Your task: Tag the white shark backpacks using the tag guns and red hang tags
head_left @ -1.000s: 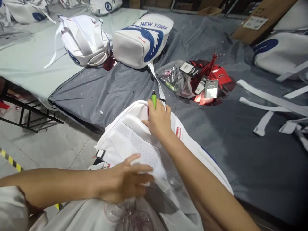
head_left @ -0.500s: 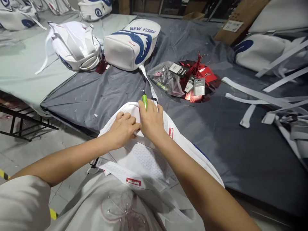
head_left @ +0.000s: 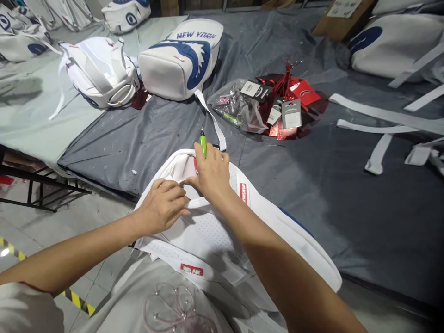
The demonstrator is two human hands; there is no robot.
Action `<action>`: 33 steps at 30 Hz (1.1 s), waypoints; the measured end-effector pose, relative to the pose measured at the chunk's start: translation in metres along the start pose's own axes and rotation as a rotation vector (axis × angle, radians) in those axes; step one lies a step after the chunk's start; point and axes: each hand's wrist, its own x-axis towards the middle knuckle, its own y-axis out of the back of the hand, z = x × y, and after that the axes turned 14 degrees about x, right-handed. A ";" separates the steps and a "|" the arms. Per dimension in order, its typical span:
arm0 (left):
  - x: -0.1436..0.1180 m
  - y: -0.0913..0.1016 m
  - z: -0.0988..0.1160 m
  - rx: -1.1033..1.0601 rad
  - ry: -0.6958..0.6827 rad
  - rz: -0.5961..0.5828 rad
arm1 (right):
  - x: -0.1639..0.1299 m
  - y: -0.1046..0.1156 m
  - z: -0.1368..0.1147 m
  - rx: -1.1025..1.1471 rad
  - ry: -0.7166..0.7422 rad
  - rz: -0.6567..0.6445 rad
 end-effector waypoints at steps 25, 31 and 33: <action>0.054 -0.010 -0.040 -0.195 0.614 -0.457 | -0.004 -0.001 -0.004 -0.068 0.094 -0.065; 0.054 -0.013 -0.046 -0.179 0.523 -0.512 | 0.001 -0.006 -0.002 -0.037 0.099 -0.030; 0.056 -0.015 -0.044 -0.117 0.523 -0.526 | 0.000 -0.006 -0.002 -0.034 0.084 -0.028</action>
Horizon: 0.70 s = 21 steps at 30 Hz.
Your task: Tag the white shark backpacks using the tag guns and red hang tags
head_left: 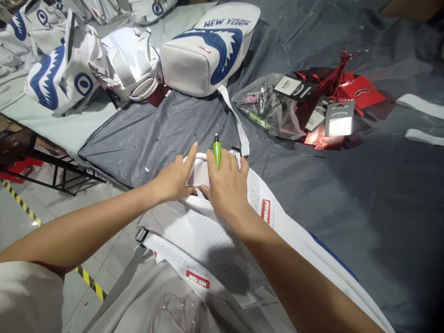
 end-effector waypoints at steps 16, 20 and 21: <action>0.006 -0.006 -0.019 -0.118 -0.134 0.032 | 0.003 0.003 -0.001 0.026 -0.028 -0.025; 0.007 -0.010 -0.022 -0.129 -0.173 0.085 | 0.004 0.004 -0.001 0.021 -0.026 -0.016; 0.006 -0.010 -0.021 -0.130 -0.174 0.095 | 0.003 0.005 0.000 0.018 -0.023 -0.019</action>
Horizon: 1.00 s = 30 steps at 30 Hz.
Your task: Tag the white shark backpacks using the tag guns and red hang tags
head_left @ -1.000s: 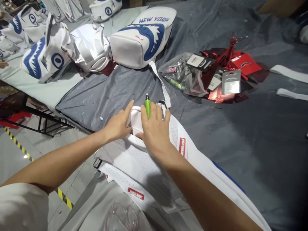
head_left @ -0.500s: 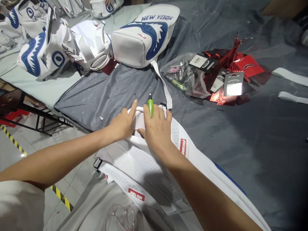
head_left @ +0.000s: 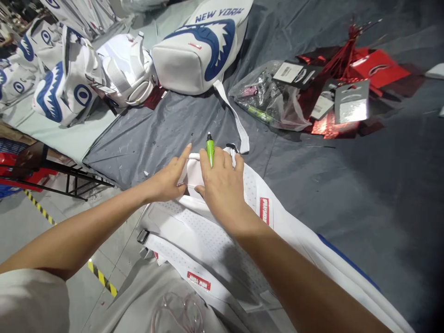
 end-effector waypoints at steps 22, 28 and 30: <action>0.001 0.017 0.030 0.085 0.268 -0.236 | -0.052 0.047 0.008 0.345 0.145 0.173; 0.000 0.019 0.030 0.091 0.256 -0.242 | -0.046 0.062 0.007 0.450 -0.221 -0.436; -0.001 0.021 0.030 0.087 0.252 -0.246 | -0.030 0.059 0.002 0.332 -0.226 -0.510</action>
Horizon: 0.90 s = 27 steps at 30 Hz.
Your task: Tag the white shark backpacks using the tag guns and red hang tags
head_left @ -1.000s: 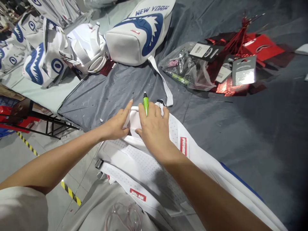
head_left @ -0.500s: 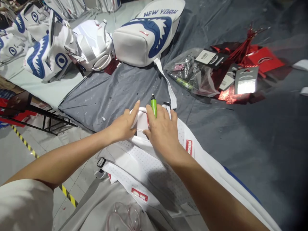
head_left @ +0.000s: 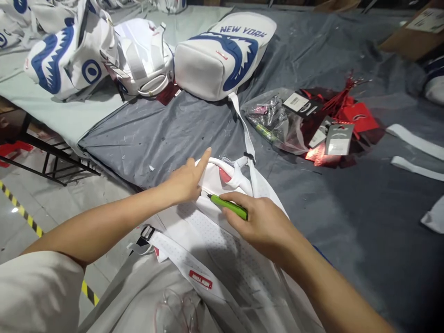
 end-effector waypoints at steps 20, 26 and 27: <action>0.001 0.002 -0.003 -0.020 -0.027 -0.030 | 0.001 -0.036 -0.036 -0.314 -0.075 0.067; 0.001 0.002 -0.004 -0.029 -0.026 -0.059 | 0.000 -0.040 -0.035 -0.282 -0.060 0.080; 0.001 0.002 -0.005 -0.031 -0.029 -0.055 | 0.000 -0.040 -0.035 -0.284 -0.072 0.087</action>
